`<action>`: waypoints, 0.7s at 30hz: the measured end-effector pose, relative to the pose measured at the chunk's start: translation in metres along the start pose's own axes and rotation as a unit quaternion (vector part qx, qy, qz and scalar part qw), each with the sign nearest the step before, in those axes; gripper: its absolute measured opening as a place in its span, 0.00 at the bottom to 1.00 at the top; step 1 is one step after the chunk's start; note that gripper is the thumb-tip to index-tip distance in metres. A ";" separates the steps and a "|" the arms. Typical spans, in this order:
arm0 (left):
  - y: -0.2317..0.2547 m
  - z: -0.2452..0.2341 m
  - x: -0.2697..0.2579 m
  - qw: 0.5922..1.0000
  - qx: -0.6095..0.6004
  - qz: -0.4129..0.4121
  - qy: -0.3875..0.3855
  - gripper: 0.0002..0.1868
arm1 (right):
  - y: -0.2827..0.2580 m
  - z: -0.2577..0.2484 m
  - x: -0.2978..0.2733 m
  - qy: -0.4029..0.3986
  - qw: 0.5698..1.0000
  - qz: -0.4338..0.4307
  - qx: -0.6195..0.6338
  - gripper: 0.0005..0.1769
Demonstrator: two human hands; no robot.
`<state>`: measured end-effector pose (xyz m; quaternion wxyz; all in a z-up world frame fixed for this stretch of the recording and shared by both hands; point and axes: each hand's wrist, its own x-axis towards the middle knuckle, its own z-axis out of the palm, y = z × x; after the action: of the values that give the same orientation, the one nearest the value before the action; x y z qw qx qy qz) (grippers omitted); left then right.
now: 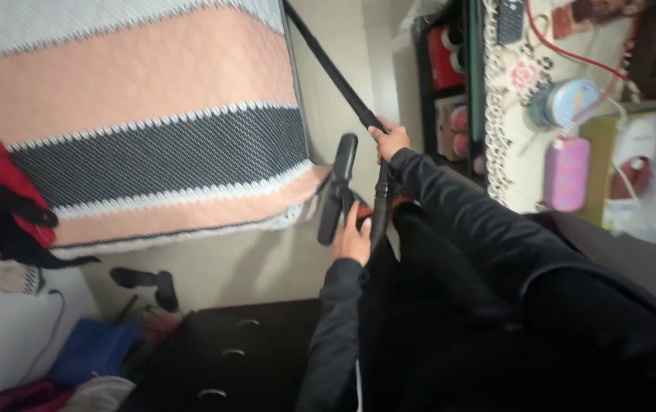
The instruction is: The person vacuums a bed cover using a vacuum cleaner attachment, attaches a floor nozzle to the vacuum tube, and vacuums the floor.
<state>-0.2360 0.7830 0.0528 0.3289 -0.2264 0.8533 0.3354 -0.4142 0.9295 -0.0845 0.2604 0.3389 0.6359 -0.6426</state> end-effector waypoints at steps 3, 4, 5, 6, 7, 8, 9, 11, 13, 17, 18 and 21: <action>-0.017 -0.026 0.014 1.000 0.001 -0.019 0.024 0.34 | -0.035 0.029 0.021 0.024 0.998 -0.006 -0.061 0.31; -0.027 -0.031 0.020 0.999 0.002 -0.030 0.045 0.32 | -0.044 0.038 0.027 0.038 0.993 -0.017 -0.113 0.32; -0.034 -0.036 0.025 0.999 0.010 -0.029 0.041 0.32 | -0.040 0.042 0.034 0.041 0.994 -0.012 -0.105 0.32; -0.043 -0.041 0.030 0.998 0.050 -0.010 0.032 0.26 | -0.035 0.046 0.042 0.038 0.995 -0.024 -0.092 0.32; -0.050 -0.046 0.035 0.996 0.090 0.010 0.024 0.21 | -0.032 0.050 0.049 0.035 0.996 -0.038 -0.078 0.33; -0.046 -0.057 0.046 0.995 0.098 0.012 0.020 0.21 | -0.024 0.048 0.049 0.039 0.996 -0.033 -0.071 0.33; -0.042 -0.065 0.050 0.993 0.114 -0.004 -0.003 0.21 | -0.011 0.044 0.043 0.039 0.993 -0.049 -0.105 0.33; -0.046 -0.078 0.063 0.990 0.138 -0.019 -0.035 0.21 | 0.021 0.032 0.022 0.044 0.988 -0.056 -0.134 0.33; -0.055 -0.084 0.086 0.988 0.137 0.077 -0.011 0.22 | 0.053 0.013 -0.004 0.101 0.945 -0.182 -0.251 0.27; -0.055 -0.105 0.131 0.980 0.170 0.099 -0.040 0.22 | 0.046 0.017 -0.070 0.105 0.957 -0.116 -0.245 0.29; -0.057 -0.107 0.145 0.967 0.222 0.105 -0.062 0.22 | 0.033 0.023 -0.078 0.116 0.956 -0.072 -0.261 0.30; -0.035 -0.126 0.169 0.950 0.274 0.137 -0.064 0.22 | 0.042 0.040 -0.051 0.153 0.945 -0.099 -0.271 0.30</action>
<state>-0.3812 0.6405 -0.0121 0.3827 0.0138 0.9123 0.1447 -0.3536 0.8827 -0.0734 0.1771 0.2847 0.8487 -0.4090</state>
